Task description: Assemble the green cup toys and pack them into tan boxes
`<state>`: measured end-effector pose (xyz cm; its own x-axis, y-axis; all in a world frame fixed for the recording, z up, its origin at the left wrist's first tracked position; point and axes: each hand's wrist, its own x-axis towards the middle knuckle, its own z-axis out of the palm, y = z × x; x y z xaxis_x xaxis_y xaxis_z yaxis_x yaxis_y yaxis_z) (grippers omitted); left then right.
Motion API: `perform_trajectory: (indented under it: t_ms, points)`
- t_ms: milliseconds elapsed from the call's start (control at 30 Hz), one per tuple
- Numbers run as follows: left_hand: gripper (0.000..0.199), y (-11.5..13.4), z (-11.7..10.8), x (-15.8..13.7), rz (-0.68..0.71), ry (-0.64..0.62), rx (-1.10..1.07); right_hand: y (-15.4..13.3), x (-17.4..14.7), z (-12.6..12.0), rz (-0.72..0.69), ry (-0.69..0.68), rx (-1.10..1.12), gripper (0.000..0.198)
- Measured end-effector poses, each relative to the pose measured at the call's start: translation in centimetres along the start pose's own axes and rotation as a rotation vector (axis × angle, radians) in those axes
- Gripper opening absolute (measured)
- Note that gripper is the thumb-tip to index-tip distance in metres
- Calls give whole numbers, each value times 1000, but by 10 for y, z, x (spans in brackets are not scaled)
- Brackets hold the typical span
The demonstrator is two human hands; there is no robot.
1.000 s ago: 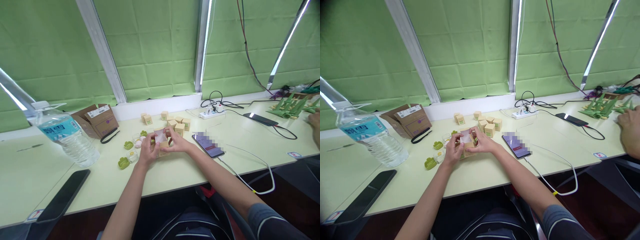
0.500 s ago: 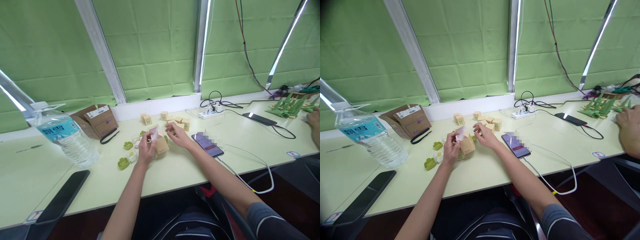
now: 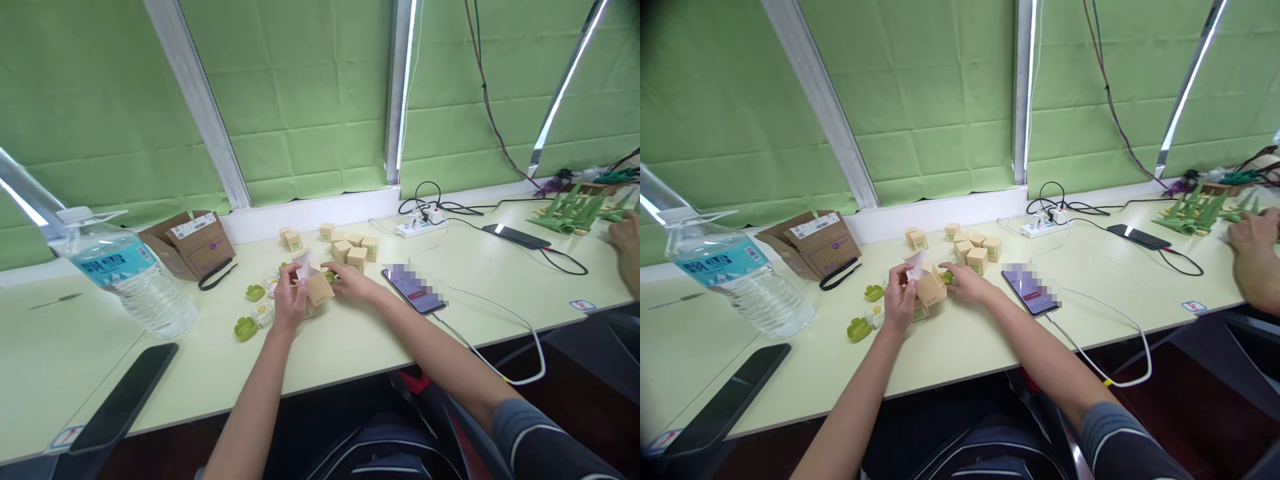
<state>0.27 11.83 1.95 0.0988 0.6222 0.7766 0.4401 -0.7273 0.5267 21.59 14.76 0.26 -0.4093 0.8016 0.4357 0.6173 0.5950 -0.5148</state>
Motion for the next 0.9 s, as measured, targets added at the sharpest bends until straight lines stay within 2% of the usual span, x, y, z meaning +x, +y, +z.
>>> perform_trajectory:
  t_ms: [133,300,533,733,900]
  points:
    - [29,-1,1,0,-1,25,-7,3,2,-2,25,125,79,51]
    - [29,-2,2,0,-19,26,-13,1,3,-11,59,311,333,41]
    - [30,-2,1,0,-21,14,-6,-8,2,-17,128,339,734,47]
    - [29,1,0,0,-6,-14,5,-20,1,-24,12,477,720,57]
    - [31,3,-1,0,0,-53,4,-31,-1,-25,-82,504,743,56]
